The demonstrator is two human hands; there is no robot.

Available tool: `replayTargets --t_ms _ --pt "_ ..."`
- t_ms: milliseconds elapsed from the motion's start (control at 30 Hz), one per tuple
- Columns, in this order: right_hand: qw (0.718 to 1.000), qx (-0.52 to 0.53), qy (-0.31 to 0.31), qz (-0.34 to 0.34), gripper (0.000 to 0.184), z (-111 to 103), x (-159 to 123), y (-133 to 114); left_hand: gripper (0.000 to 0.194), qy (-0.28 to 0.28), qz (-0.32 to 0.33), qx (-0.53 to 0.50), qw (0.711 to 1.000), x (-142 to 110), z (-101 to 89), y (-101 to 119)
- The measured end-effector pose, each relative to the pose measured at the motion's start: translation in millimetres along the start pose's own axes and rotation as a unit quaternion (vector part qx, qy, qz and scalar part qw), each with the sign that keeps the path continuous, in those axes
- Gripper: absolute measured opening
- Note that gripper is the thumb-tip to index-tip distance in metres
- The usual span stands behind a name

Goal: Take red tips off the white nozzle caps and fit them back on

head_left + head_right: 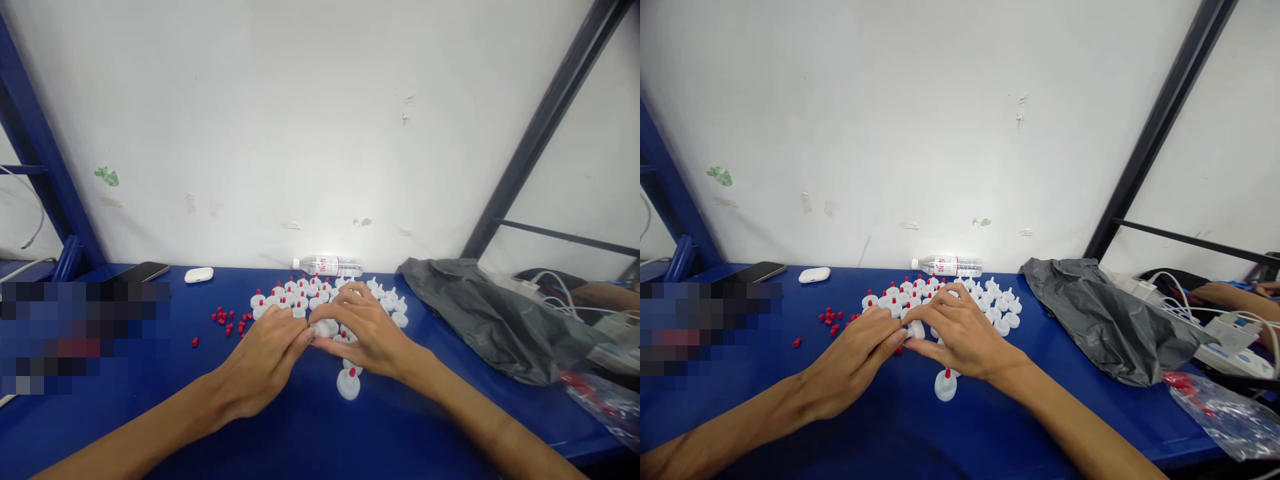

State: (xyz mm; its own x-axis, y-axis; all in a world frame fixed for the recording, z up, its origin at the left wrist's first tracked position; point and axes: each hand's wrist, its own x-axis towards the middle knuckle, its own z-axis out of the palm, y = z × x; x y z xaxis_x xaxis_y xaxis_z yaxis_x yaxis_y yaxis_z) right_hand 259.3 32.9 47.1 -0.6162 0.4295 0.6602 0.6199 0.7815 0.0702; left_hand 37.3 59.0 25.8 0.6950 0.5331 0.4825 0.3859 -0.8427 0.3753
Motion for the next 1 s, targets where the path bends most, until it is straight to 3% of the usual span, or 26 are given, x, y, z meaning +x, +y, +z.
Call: replayTargets --t_ms 133,200,333,433,667,833,1000 --pt "0.991 -0.126 0.02 -0.032 0.02 -12.4 -6.8 26.6 0.046 0.021 -0.113 -0.131 0.985 -2.5 -5.4 -4.2" --pt "0.986 -0.161 0.04 0.019 0.014 -19.8 -11.7 43.6 0.047 0.028 -0.141 -0.133 0.981 -3.3 -12.5 -10.3" --pt "0.986 -0.06 0.026 0.153 0.011 -22.4 -13.5 52.6 0.037 -0.014 -0.039 0.023 0.999 -1.3 -20.0 -20.4" --pt "0.991 0.008 -0.029 0.129 0.013 -12.2 -9.3 37.2 0.022 -0.062 0.009 0.059 0.996 -1.3 -12.7 -21.4" --pt "0.989 0.035 -0.112 0.092 0.015 4.1 -9.3 23.4 0.013 -0.109 0.018 0.071 0.991 -7.6 0.7 -23.6" --pt "0.975 0.047 -0.153 0.152 0.025 -17.3 -7.3 30.2 0.013 -0.107 0.004 0.061 0.992 -8.2 -0.1 -27.1" --pt "0.946 0.065 -0.255 0.188 0.023 -31.9 -13.5 41.1 0.012 -0.11 -0.011 0.054 0.992 -9.2 1.2 -28.4"
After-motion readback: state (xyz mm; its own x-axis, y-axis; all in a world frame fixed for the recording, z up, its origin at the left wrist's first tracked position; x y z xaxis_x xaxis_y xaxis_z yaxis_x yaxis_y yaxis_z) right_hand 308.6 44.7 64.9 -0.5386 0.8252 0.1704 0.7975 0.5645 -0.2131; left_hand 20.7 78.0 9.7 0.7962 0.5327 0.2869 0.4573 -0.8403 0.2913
